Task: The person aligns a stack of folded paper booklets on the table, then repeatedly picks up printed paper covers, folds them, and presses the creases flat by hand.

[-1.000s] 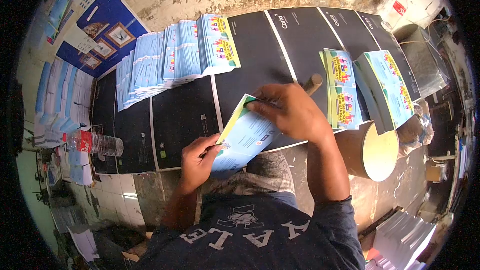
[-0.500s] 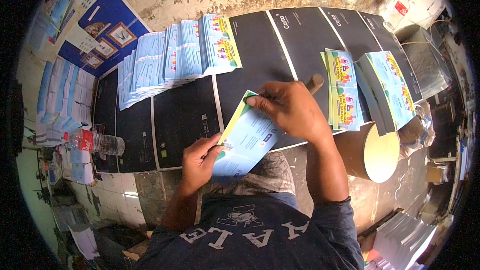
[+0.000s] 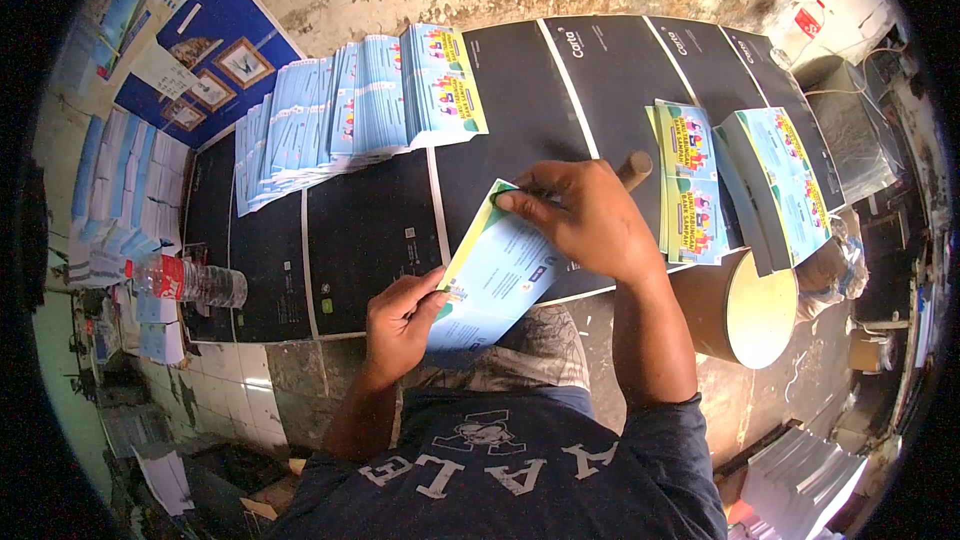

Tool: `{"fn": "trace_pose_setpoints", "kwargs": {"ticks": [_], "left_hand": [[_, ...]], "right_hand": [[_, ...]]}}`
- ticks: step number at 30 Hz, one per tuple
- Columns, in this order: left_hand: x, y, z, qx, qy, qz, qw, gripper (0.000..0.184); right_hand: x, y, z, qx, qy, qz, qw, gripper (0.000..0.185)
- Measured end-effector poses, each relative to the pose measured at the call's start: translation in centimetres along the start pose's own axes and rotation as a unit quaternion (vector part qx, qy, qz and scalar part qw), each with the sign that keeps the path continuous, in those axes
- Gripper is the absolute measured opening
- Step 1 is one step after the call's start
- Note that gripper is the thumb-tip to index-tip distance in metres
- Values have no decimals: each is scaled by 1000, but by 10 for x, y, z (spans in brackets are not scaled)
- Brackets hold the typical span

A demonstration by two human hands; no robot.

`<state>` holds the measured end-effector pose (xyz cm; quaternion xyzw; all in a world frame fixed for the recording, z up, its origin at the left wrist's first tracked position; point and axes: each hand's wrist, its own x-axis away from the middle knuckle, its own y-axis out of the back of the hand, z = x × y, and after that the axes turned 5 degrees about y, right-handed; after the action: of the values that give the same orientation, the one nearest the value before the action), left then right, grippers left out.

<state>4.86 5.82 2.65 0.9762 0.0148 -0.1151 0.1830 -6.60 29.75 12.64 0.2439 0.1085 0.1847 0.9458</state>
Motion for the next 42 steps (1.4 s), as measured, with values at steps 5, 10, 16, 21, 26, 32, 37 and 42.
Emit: {"fn": "trace_pose_setpoints", "kwargs": {"ticks": [5,10,16,21,26,32,37,42], "left_hand": [[1,-1,2,8,-1,-2,1000,33],[0,-2,3,21,13,-1,1000,33],[-22,-25,39,22,116,12,993,35],[-65,-61,94,-13,199,-13,980,34],[-85,-77,112,3,227,-19,974,34],[-87,-79,118,1,253,-2,967,35],[-89,-79,119,11,254,-1,967,35],[-95,-79,118,31,288,5,957,34]], "right_hand": [[-2,0,1,24,10,3,1000,25],[-10,0,6,55,-2,7,998,27],[-61,-20,-61,204,3,38,978,29],[-111,-51,-134,261,-54,39,963,31],[-142,-61,-207,212,-85,43,973,37],[-144,-59,-205,147,-129,66,978,39],[-146,-60,-208,131,-146,66,978,39],[-148,-63,-210,145,-136,69,978,39]]}}
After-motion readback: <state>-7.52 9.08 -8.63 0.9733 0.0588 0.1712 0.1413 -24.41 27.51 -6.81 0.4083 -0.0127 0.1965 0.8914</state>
